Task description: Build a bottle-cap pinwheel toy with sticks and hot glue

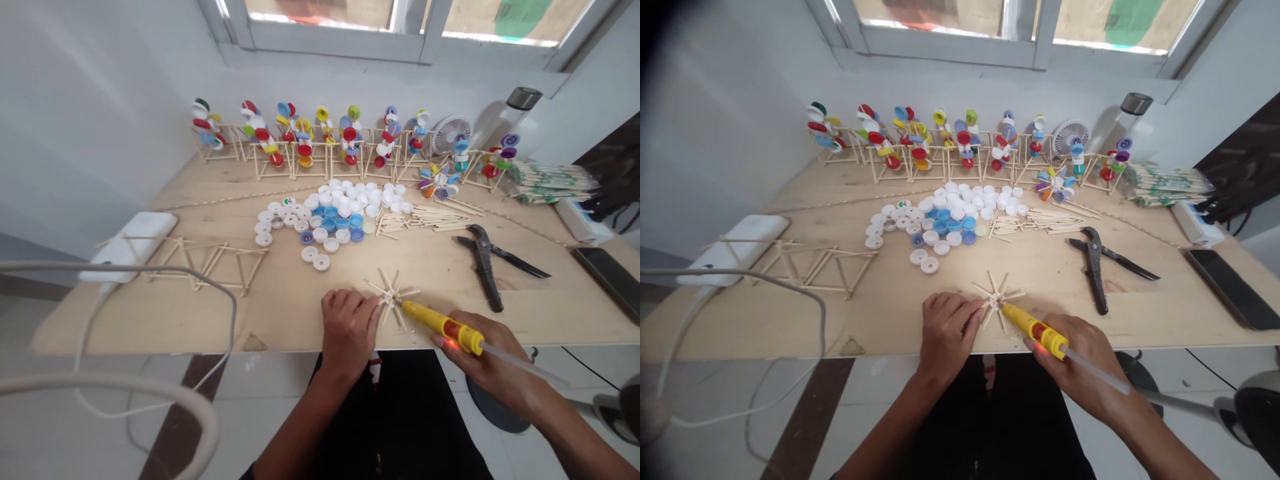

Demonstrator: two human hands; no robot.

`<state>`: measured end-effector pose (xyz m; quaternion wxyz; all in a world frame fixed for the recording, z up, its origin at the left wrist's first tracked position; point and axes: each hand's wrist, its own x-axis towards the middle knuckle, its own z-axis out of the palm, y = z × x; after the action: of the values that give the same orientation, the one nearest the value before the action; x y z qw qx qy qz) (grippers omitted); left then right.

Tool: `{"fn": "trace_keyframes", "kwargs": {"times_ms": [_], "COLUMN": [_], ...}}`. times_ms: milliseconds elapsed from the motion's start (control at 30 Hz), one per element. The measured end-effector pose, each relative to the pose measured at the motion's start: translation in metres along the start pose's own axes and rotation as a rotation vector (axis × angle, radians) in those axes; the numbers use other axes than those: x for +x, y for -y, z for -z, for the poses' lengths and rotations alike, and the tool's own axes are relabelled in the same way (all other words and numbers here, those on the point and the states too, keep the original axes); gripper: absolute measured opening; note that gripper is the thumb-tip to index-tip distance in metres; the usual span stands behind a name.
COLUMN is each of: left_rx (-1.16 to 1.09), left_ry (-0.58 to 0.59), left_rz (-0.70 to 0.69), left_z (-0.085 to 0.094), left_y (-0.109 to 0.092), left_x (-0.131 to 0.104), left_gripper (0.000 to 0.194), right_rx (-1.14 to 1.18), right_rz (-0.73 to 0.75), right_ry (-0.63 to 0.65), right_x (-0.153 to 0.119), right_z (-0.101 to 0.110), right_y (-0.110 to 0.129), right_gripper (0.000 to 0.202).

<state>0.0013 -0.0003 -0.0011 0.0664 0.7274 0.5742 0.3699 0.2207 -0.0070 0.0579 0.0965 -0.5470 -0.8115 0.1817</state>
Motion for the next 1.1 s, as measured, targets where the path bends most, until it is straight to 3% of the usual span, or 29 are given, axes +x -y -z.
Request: {"fn": "trace_keyframes", "kwargs": {"times_ms": [767, 1100], "left_rx": [-0.011, 0.006], "left_ry": [0.025, 0.013], "left_rz": [0.011, 0.001], "left_z": [-0.001, 0.000], "left_y": [0.001, 0.000], "left_x": [0.000, 0.000], "left_gripper": [0.016, 0.014], "right_rx": [0.003, 0.154], "right_rz": [0.001, -0.074], "right_ry": [-0.028, -0.230], "right_x": [0.015, 0.010], "right_z": [-0.003, 0.021], "right_y": [0.004, 0.012], "right_gripper": [0.028, 0.027]}}
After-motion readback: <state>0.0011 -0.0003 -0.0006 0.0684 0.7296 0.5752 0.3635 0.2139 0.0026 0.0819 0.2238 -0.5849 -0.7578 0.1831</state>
